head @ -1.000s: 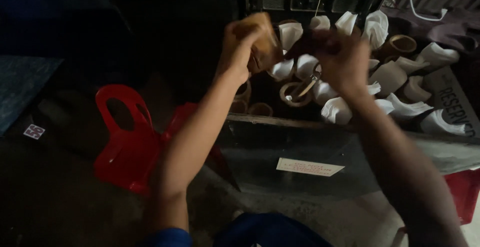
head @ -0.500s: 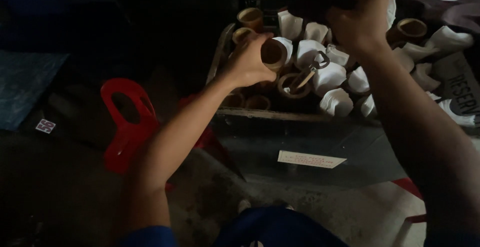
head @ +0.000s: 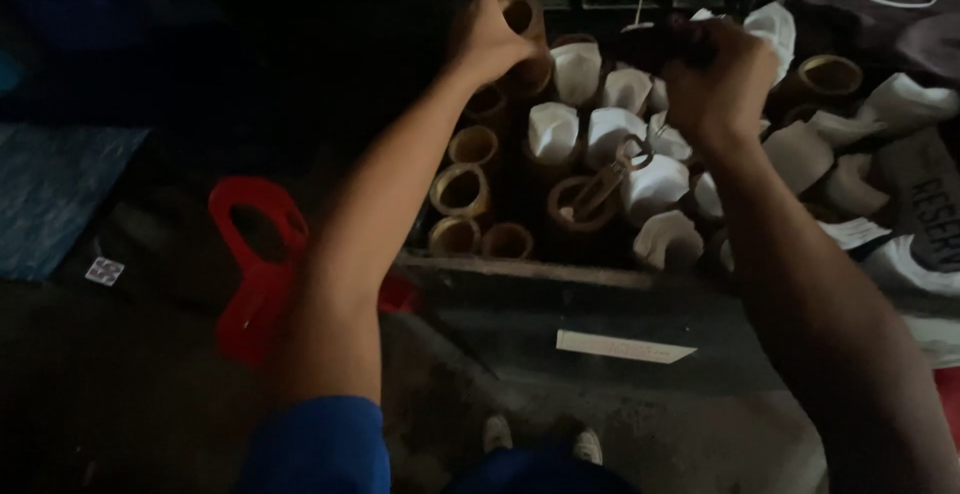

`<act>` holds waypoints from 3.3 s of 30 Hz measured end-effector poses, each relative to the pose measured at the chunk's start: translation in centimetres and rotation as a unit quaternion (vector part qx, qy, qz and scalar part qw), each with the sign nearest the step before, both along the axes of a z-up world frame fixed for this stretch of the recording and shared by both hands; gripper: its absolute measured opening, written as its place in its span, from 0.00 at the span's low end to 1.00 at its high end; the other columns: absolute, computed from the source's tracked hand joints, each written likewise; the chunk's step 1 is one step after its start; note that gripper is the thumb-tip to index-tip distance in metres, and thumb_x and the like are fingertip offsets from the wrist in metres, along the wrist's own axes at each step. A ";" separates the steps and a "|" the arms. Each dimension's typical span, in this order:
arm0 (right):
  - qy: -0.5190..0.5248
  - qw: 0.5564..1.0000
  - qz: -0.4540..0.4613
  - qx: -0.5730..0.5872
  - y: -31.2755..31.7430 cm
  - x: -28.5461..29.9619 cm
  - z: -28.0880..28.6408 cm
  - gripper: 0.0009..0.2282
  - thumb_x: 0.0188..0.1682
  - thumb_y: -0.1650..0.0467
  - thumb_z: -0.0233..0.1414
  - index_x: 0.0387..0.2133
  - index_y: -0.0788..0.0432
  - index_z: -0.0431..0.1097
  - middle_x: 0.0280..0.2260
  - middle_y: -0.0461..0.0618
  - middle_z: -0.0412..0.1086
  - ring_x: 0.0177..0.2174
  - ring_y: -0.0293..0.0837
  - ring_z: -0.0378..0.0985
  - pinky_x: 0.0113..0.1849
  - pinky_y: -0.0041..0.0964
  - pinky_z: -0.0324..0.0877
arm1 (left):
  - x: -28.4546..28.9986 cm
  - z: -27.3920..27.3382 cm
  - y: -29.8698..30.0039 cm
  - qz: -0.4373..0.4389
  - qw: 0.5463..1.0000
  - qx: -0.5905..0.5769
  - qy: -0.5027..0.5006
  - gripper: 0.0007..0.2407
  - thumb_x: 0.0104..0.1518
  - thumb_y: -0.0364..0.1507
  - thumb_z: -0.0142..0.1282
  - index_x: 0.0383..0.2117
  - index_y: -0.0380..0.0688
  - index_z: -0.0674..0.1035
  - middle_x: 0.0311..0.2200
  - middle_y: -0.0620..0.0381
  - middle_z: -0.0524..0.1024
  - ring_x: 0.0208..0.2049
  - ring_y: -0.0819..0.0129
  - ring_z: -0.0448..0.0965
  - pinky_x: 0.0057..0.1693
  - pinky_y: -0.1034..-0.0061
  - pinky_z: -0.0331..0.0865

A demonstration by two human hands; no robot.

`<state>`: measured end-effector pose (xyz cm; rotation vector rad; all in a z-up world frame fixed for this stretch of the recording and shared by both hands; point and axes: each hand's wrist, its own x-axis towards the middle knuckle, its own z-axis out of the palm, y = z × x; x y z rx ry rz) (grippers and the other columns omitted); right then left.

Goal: The recorder is wiping bamboo cups with a cloth and organizing them in a storage bin.

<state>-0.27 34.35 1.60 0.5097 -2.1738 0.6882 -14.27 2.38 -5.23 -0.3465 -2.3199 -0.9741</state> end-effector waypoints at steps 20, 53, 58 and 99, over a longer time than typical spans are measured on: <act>-0.056 0.991 0.068 -0.100 -0.5 2.1 1.5 0.11 0.48 0.78 0.61 0.45 0.66 0.79 0.39 0.59 0.79 0.33 0.44 0.84 0.31 0.34 0.77 | -6.0 0.8 3.6 0.074 0.985 -0.060 -0.144 0.49 0.31 0.40 0.80 0.60 0.33 0.58 0.58 0.38 0.67 0.58 0.45 0.70 0.55 0.61 0.71; -0.008 0.997 0.046 -0.056 0.3 1.8 1.5 0.10 0.47 0.77 0.59 0.42 0.64 0.78 0.36 0.58 0.78 0.34 0.52 0.83 0.37 0.41 0.76 | -15.5 -0.3 2.0 -0.005 1.000 0.014 0.015 0.41 0.39 0.37 0.76 0.60 0.36 0.64 0.57 0.40 0.69 0.59 0.46 0.70 0.59 0.58 0.69; -0.035 0.997 0.050 -0.054 0.5 1.7 1.5 0.08 0.51 0.77 0.58 0.43 0.64 0.78 0.36 0.58 0.77 0.33 0.51 0.82 0.35 0.41 0.75 | -6.4 4.4 2.6 -0.045 0.973 -0.166 -0.152 0.35 0.39 0.43 0.78 0.52 0.38 0.73 0.50 0.43 0.76 0.52 0.51 0.78 0.56 0.61 0.73; -0.041 0.997 0.060 -0.032 -0.9 2.6 2.0 0.03 0.61 0.75 0.59 0.41 0.64 0.81 0.32 0.57 0.78 0.22 0.43 0.78 0.23 0.35 0.67 | 6.2 9.2 4.0 -0.095 0.921 -0.316 -0.205 0.38 0.34 0.39 0.80 0.51 0.34 0.70 0.46 0.40 0.76 0.45 0.48 0.79 0.45 0.58 0.76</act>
